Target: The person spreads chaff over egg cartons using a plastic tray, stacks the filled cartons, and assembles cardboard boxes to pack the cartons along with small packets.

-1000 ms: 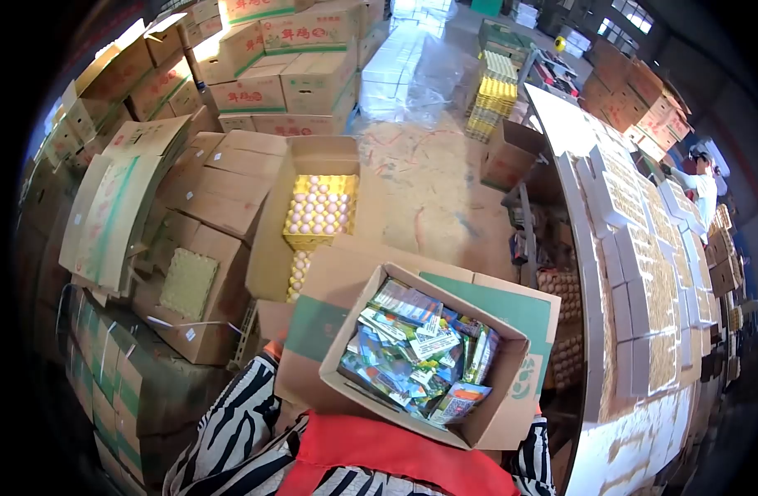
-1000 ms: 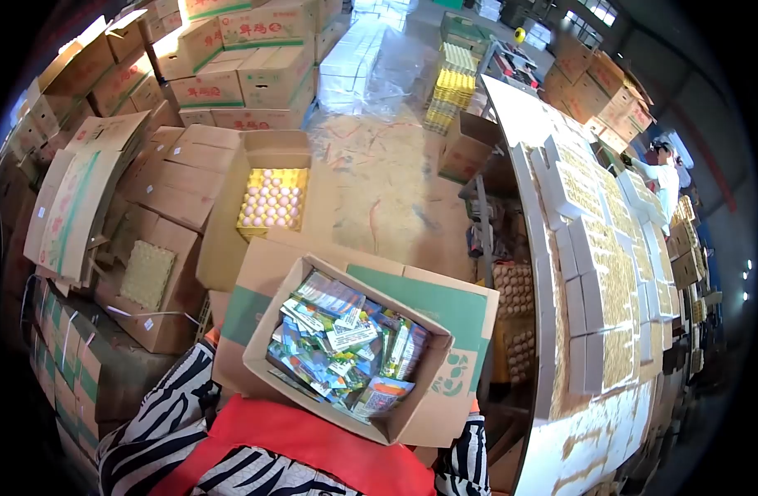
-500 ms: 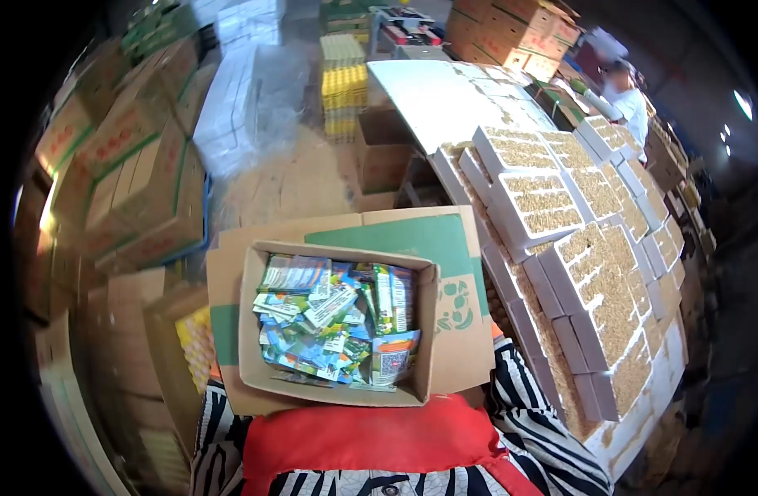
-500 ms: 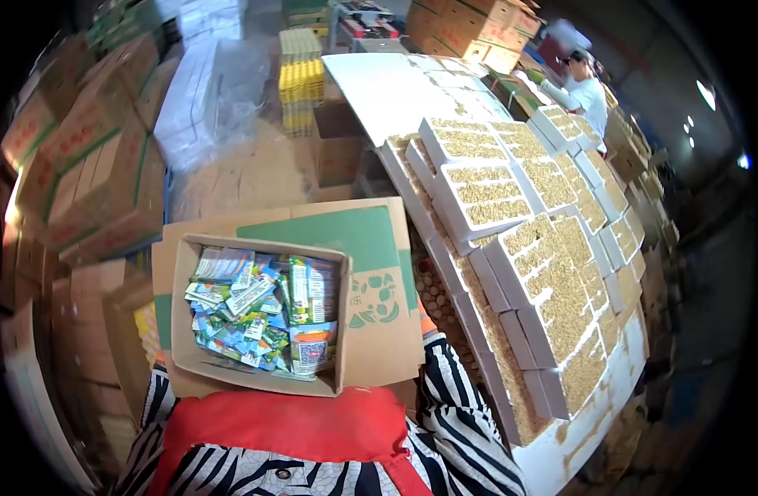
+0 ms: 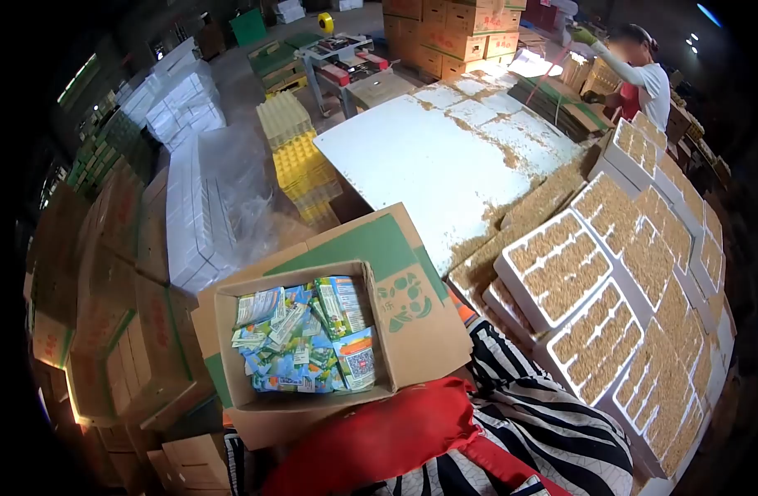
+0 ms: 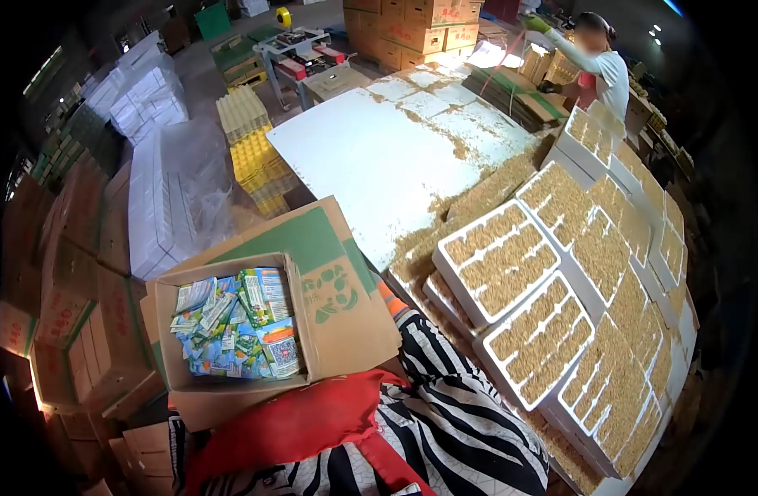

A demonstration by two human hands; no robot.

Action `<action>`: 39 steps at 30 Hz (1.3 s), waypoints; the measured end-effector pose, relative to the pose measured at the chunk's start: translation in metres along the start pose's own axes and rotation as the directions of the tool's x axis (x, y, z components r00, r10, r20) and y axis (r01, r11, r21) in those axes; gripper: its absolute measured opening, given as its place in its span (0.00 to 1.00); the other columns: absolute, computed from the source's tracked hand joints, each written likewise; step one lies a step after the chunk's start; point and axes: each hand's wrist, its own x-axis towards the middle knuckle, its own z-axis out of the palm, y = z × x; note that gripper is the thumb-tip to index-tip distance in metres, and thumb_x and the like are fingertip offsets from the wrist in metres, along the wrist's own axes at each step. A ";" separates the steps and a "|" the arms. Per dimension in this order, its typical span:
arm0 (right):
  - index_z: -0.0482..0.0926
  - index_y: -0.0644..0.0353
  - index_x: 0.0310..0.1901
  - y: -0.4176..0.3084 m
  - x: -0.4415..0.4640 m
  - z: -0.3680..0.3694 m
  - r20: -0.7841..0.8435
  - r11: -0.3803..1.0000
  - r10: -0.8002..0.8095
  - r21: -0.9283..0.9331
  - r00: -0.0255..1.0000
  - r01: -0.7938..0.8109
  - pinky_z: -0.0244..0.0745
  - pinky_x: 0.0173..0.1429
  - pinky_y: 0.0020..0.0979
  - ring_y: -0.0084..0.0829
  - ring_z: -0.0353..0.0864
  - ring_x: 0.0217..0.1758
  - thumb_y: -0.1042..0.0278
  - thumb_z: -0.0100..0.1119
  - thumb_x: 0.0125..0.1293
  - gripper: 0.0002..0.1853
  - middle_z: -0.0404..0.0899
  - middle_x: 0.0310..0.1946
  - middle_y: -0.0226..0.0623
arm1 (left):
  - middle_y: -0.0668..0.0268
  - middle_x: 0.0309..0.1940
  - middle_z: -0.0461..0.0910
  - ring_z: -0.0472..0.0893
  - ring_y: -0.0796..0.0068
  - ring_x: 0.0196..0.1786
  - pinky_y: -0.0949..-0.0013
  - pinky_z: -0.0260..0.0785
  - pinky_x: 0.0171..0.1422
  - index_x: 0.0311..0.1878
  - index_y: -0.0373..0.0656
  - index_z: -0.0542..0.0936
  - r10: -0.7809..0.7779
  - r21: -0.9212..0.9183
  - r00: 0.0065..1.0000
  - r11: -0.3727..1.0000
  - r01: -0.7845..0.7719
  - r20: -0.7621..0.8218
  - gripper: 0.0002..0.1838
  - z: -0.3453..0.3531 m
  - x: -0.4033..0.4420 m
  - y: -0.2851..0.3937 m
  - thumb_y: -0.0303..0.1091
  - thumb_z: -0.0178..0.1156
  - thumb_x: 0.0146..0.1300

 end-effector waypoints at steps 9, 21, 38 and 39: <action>0.79 0.57 0.49 -0.054 0.120 -0.027 -0.392 0.966 -0.023 0.230 0.920 0.122 0.75 0.38 0.27 0.25 0.77 0.32 0.38 0.49 0.68 0.27 0.82 0.39 0.32 | 0.64 0.51 0.79 0.78 0.71 0.43 0.70 0.71 0.47 0.61 0.44 0.74 0.315 0.229 0.938 0.912 -0.341 0.142 0.29 -0.032 0.420 0.139 0.58 0.46 0.71; 0.79 0.57 0.49 -0.119 0.163 -0.011 -0.756 0.822 0.097 0.427 0.647 0.375 0.75 0.39 0.28 0.25 0.78 0.33 0.38 0.48 0.69 0.28 0.83 0.39 0.32 | 0.65 0.49 0.80 0.79 0.71 0.41 0.70 0.72 0.46 0.60 0.44 0.76 0.285 0.493 0.746 0.602 -0.628 0.602 0.28 0.158 0.813 0.294 0.57 0.46 0.71; 0.73 0.64 0.59 -0.299 0.059 0.099 -0.858 0.881 -0.434 -0.339 0.276 0.330 0.74 0.41 0.23 0.22 0.79 0.40 0.65 0.63 0.65 0.23 0.81 0.42 0.36 | 0.68 0.41 0.78 0.77 0.77 0.40 0.75 0.71 0.44 0.63 0.38 0.71 0.726 -0.367 0.278 0.593 -0.717 0.629 0.23 0.130 0.615 0.462 0.39 0.53 0.69; 0.72 0.64 0.61 -0.296 0.063 0.096 -0.815 0.856 -0.508 -0.440 0.279 0.273 0.75 0.45 0.25 0.25 0.80 0.43 0.64 0.64 0.64 0.25 0.82 0.43 0.38 | 0.65 0.44 0.80 0.80 0.71 0.43 0.69 0.73 0.47 0.63 0.37 0.70 0.800 -0.348 0.152 0.412 -0.842 0.580 0.22 0.140 0.603 0.452 0.36 0.53 0.68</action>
